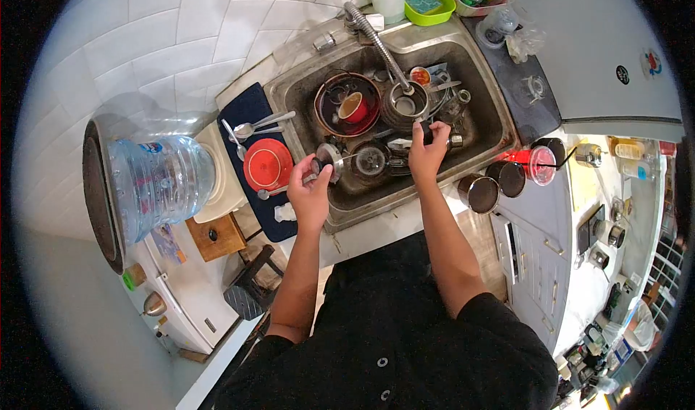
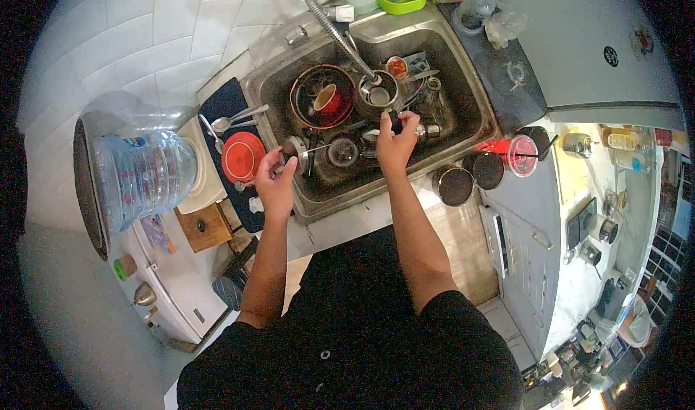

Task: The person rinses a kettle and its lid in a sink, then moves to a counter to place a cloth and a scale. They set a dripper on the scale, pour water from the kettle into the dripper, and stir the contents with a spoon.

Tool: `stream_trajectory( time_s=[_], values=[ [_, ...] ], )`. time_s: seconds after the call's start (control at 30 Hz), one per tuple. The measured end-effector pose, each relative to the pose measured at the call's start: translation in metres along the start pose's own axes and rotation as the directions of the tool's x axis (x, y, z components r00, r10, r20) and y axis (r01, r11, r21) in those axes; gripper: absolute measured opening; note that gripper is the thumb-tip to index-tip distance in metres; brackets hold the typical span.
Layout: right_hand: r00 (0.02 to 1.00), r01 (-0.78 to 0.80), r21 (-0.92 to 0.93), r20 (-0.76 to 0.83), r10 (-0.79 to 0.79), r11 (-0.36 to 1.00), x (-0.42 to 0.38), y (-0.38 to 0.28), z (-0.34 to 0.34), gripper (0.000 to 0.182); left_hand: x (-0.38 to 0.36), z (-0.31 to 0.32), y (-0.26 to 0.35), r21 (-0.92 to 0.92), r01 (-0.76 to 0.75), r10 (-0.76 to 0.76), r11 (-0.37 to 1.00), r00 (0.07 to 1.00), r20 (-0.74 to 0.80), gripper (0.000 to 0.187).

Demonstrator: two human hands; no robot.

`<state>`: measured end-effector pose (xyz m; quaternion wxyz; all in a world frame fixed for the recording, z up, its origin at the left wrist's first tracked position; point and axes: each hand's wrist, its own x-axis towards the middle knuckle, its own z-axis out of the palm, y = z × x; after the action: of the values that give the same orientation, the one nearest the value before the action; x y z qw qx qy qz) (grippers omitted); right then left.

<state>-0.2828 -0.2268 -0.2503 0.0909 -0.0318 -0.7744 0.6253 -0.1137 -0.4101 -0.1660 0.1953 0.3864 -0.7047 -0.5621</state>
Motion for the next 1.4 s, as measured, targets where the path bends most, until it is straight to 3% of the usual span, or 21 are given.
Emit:
stream_trajectory(
  time_s=[0.13,0.37,0.47,0.67,0.83,1.17,1.23,1.4],
  values=[
    [0.995,-0.094,-0.074,0.034,0.097,0.993,-0.001,-0.008,-0.005,0.034,0.012,0.011,-0.002,-0.007,-0.021,0.021,1.0,1.0,0.002,0.045],
    [0.992,-0.105,-0.028,0.066,0.106,0.994,0.004,-0.002,-0.011,0.029,0.036,0.035,-0.013,0.095,-0.041,0.042,0.995,0.999,-0.007,0.042],
    [0.995,-0.051,-0.096,0.076,0.059,0.994,0.004,-0.004,-0.013,0.034,0.048,0.046,-0.023,0.118,-0.037,0.04,0.992,0.999,-0.016,0.045],
    [0.981,-0.151,-0.061,0.113,0.157,0.987,0.002,-0.007,-0.015,0.046,0.07,0.068,-0.039,0.158,-0.078,0.082,0.984,0.996,-0.02,0.047],
    [0.995,-0.026,-0.156,0.095,0.041,0.987,-0.002,0.0,-0.015,0.051,0.078,0.081,-0.041,0.236,-0.101,0.102,0.967,0.995,0.007,0.049],
    [0.993,0.011,-0.205,0.116,0.014,0.979,-0.015,-0.018,-0.027,0.062,0.095,0.099,-0.051,0.192,-0.046,0.045,0.98,0.999,0.012,0.047],
    [0.994,0.07,-0.256,0.103,-0.045,0.964,-0.016,-0.011,-0.026,0.062,0.099,0.102,-0.055,0.283,-0.089,0.089,0.955,0.996,0.014,0.047],
    [0.991,0.079,-0.247,0.123,-0.05,0.966,-0.014,-0.007,-0.028,0.062,0.101,0.109,-0.059,0.303,-0.11,0.103,0.946,0.994,0.04,0.046]
  ],
)
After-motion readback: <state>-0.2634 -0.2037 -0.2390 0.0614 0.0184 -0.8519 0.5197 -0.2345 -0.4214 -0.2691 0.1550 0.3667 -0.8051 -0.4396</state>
